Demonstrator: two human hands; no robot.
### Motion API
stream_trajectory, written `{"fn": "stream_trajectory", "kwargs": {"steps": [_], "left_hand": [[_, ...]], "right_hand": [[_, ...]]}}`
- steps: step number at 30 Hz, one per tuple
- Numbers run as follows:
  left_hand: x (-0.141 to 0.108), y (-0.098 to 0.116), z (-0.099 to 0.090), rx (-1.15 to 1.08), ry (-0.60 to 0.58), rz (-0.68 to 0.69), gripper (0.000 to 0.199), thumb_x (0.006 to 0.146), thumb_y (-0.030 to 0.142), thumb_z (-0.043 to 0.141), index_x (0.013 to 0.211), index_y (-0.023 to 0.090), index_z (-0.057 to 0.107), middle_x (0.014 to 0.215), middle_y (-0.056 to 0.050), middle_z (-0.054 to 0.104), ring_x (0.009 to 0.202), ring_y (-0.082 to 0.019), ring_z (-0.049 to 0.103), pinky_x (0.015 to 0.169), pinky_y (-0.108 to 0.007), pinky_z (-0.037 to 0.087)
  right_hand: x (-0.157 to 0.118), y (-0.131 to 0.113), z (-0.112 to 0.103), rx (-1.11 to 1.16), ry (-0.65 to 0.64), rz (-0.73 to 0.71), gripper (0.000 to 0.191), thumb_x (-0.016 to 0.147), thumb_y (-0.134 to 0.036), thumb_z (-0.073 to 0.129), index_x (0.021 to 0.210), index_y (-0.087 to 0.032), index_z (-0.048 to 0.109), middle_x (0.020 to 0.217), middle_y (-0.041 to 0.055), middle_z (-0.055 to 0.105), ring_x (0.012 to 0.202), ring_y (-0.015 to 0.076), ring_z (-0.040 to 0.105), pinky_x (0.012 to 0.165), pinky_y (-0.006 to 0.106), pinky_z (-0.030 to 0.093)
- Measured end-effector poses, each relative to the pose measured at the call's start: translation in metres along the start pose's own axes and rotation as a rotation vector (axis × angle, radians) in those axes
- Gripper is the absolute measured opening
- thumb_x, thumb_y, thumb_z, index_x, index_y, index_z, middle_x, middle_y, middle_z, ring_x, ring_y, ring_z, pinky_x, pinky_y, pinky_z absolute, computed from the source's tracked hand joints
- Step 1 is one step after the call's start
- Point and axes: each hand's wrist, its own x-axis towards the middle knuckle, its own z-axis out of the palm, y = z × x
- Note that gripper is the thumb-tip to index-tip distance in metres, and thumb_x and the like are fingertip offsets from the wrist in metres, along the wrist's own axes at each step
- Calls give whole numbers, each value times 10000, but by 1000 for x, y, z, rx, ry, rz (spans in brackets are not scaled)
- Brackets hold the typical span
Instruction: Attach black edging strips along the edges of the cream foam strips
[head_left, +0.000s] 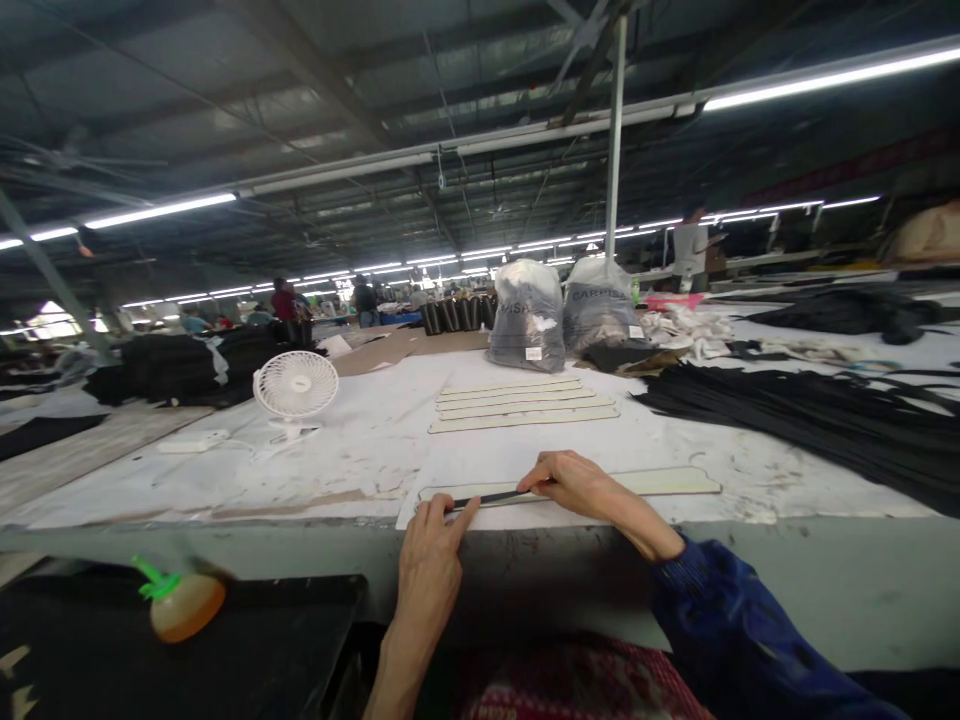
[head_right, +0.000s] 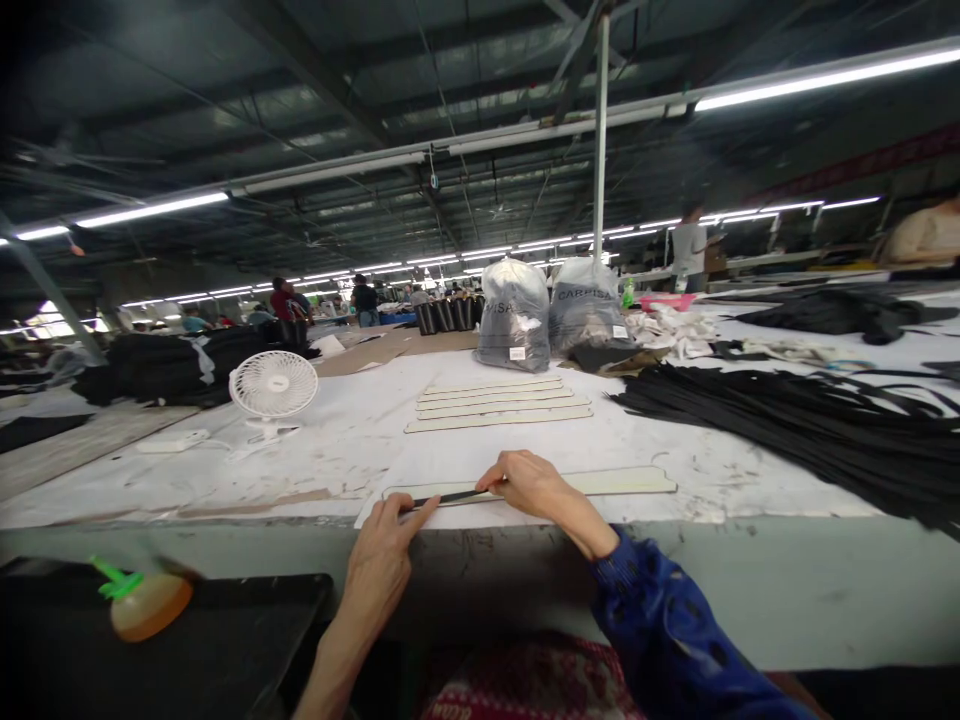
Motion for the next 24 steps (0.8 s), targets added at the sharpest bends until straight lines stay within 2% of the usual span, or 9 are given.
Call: {"fn": "stream_trajectory", "kwargs": {"steps": [6,10,13,17,19,21,24], "left_hand": [[0,-3,1,10,-31,15,679,754,-54,358,1275,345,534,1091,-53,534,959,-209,475,802,-334,452],[0,-2,1,10,-15,3,674,753,-55,365,1259,350,550,1084,-57,531,952,-205,476,808,-337,455],[2,-5,7,-17,14,-1,669,747,-51,386,1223,377,579,1060,-59,530,937,-198,492,788,-334,467],[5,-14,17,-83,110,19,608,753,-18,408,1134,395,640,1079,-67,519,929,-198,527,757,-347,488],[5,-19,15,-172,159,13,526,784,17,400,1082,353,676,1107,-69,512,911,-184,547,754,-342,503],[5,-21,5,-281,244,-63,404,838,82,392,1017,275,699,1084,-68,530,916,-173,562,786,-338,509],[7,-15,-14,-294,461,-265,295,893,195,398,957,203,686,989,-72,579,978,-211,545,874,-398,474]], "right_hand": [[-1,0,5,-51,-5,40,348,816,-148,493,1005,-300,742,981,32,691,901,183,618,819,274,450],[0,0,7,-89,-5,41,361,815,-140,487,1003,-312,743,982,32,691,915,196,617,807,281,456],[1,-5,5,-129,-30,73,358,811,-136,494,993,-313,747,987,34,688,922,207,616,780,279,459],[-1,-10,3,-166,-31,70,357,820,-129,502,1002,-319,743,970,36,680,934,199,609,772,259,451],[-3,-9,4,-172,-14,55,366,827,-124,497,1012,-328,739,956,36,672,920,191,605,754,248,445],[-5,-7,7,-169,6,42,370,830,-120,495,1009,-336,738,945,34,664,896,185,601,729,243,439],[-4,-2,10,-151,25,24,371,822,-108,504,993,-336,742,924,30,661,865,180,598,710,241,432]]}}
